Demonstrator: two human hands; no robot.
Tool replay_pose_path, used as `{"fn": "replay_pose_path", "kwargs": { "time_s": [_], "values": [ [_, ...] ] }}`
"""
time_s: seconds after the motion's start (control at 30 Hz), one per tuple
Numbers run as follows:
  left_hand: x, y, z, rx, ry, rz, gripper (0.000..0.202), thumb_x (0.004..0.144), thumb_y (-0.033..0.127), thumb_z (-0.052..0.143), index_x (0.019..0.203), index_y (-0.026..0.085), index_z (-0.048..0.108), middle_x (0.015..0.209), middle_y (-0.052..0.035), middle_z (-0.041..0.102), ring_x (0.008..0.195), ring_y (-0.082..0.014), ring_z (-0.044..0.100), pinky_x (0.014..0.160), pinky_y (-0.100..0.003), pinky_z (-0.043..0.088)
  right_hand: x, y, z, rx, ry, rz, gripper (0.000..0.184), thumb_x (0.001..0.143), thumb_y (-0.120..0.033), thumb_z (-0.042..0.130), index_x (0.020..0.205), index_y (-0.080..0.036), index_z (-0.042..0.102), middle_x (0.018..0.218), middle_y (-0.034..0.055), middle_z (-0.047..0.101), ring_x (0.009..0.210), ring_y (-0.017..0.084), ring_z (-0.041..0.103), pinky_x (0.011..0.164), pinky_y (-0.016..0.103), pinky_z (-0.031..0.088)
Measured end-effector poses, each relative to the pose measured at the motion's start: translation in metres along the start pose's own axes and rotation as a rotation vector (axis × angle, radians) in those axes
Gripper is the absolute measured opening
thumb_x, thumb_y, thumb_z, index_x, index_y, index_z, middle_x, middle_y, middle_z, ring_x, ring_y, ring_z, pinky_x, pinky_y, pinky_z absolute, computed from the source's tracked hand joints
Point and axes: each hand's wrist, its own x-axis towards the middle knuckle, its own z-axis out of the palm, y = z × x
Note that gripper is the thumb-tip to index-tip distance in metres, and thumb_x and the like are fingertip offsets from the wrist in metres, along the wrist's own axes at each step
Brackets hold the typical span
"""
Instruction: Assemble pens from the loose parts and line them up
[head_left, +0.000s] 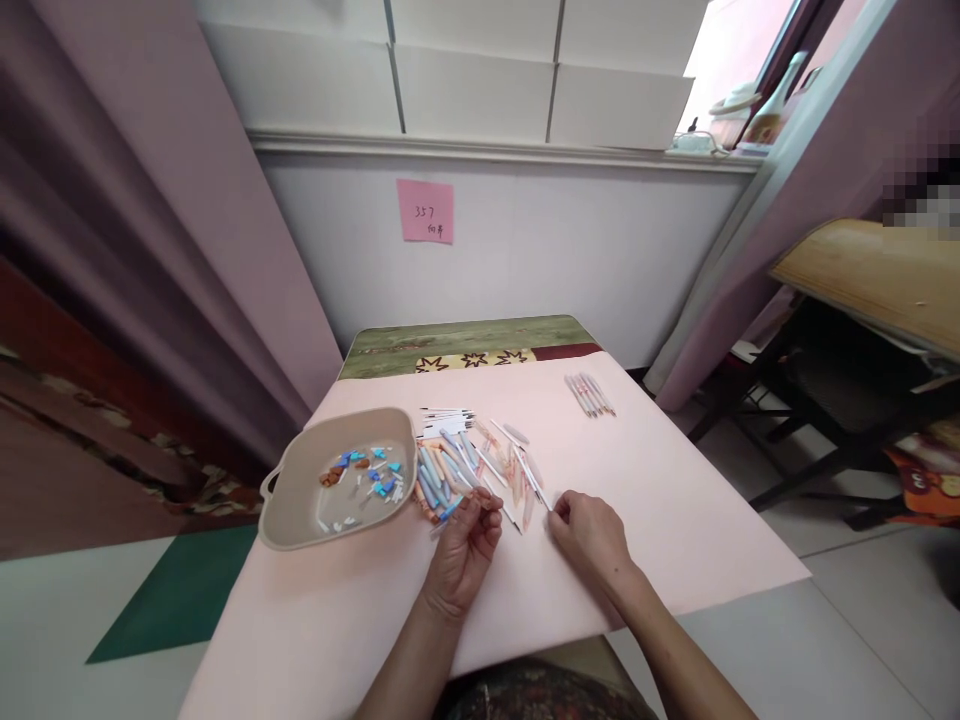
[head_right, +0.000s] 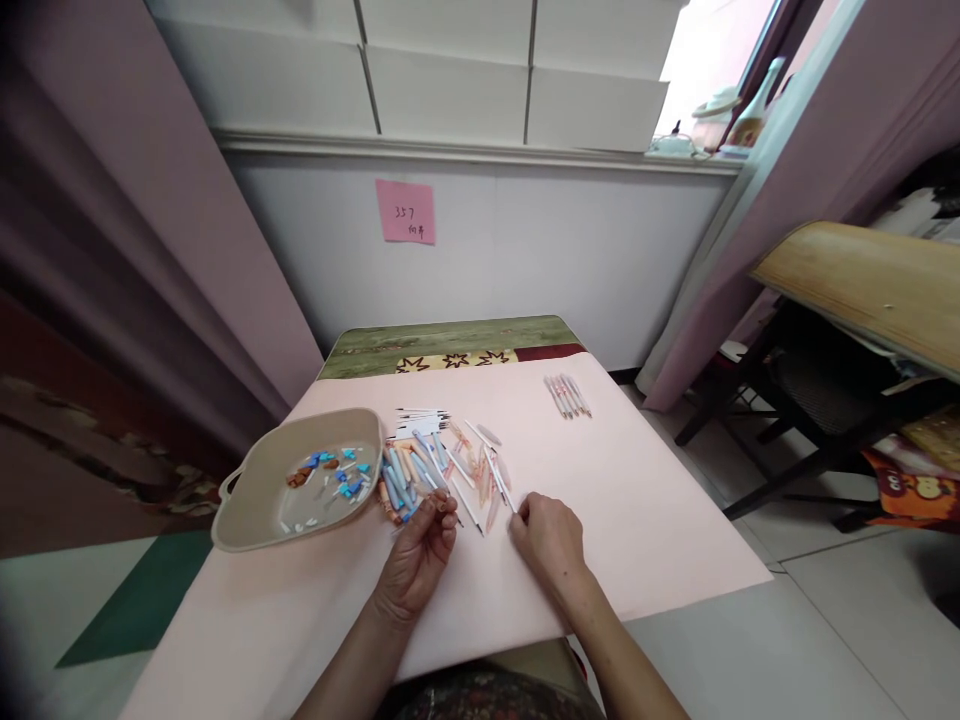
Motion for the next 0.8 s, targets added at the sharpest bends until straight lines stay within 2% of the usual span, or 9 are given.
{"fn": "replay_pose_path", "kwargs": {
  "time_s": [0.13,0.23,0.33,0.47,0.8],
  "values": [
    [-0.002,0.001,0.000,-0.004,0.014,0.010,0.015,0.080,0.015,0.069,0.094,0.011,0.069,0.088,-0.0082,0.073,0.066,-0.0095,0.068,0.059,-0.017,0.058,-0.004,0.001,-0.006,0.094,0.064,-0.027,0.009,0.078,-0.024,0.053,0.071,-0.022,0.058,0.059,-0.0002,0.063,0.055,0.015,0.054,0.051,0.024,0.029],
    [-0.002,0.001,-0.002,-0.020,0.008,0.030,0.014,0.080,0.014,0.068,0.094,0.011,0.069,0.090,-0.0084,0.073,0.069,-0.0102,0.069,0.063,-0.018,0.058,-0.014,-0.004,-0.015,0.304,0.168,-0.167,0.009,0.082,-0.029,0.052,0.076,-0.022,0.055,0.057,-0.0037,0.057,0.050,0.012,0.049,0.051,0.022,0.034],
    [0.000,0.001,-0.004,-0.045,0.000,0.048,0.014,0.081,0.015,0.068,0.094,0.011,0.069,0.089,-0.0082,0.073,0.070,-0.0100,0.069,0.066,-0.018,0.058,-0.026,-0.014,-0.025,0.462,0.185,-0.331,0.011,0.084,-0.031,0.052,0.079,-0.021,0.056,0.060,-0.0035,0.053,0.051,0.011,0.048,0.046,0.019,0.035],
    [0.002,0.000,-0.005,-0.081,0.001,0.048,0.014,0.080,0.015,0.069,0.093,0.011,0.069,0.084,-0.0053,0.072,0.068,-0.0096,0.068,0.064,-0.018,0.058,-0.034,-0.024,-0.029,0.444,0.129,-0.438,0.009,0.082,-0.025,0.053,0.078,-0.020,0.059,0.059,-0.0033,0.054,0.053,0.010,0.050,0.043,0.017,0.034],
    [0.001,-0.001,-0.002,-0.009,0.005,0.078,0.016,0.078,0.016,0.071,0.093,0.011,0.067,0.090,-0.0065,0.072,0.067,-0.0085,0.066,0.064,-0.018,0.057,-0.034,-0.025,-0.026,0.346,0.174,-0.472,0.009,0.080,-0.020,0.053,0.074,-0.020,0.060,0.059,-0.0037,0.058,0.052,0.009,0.052,0.048,0.017,0.038]
  ]
}}
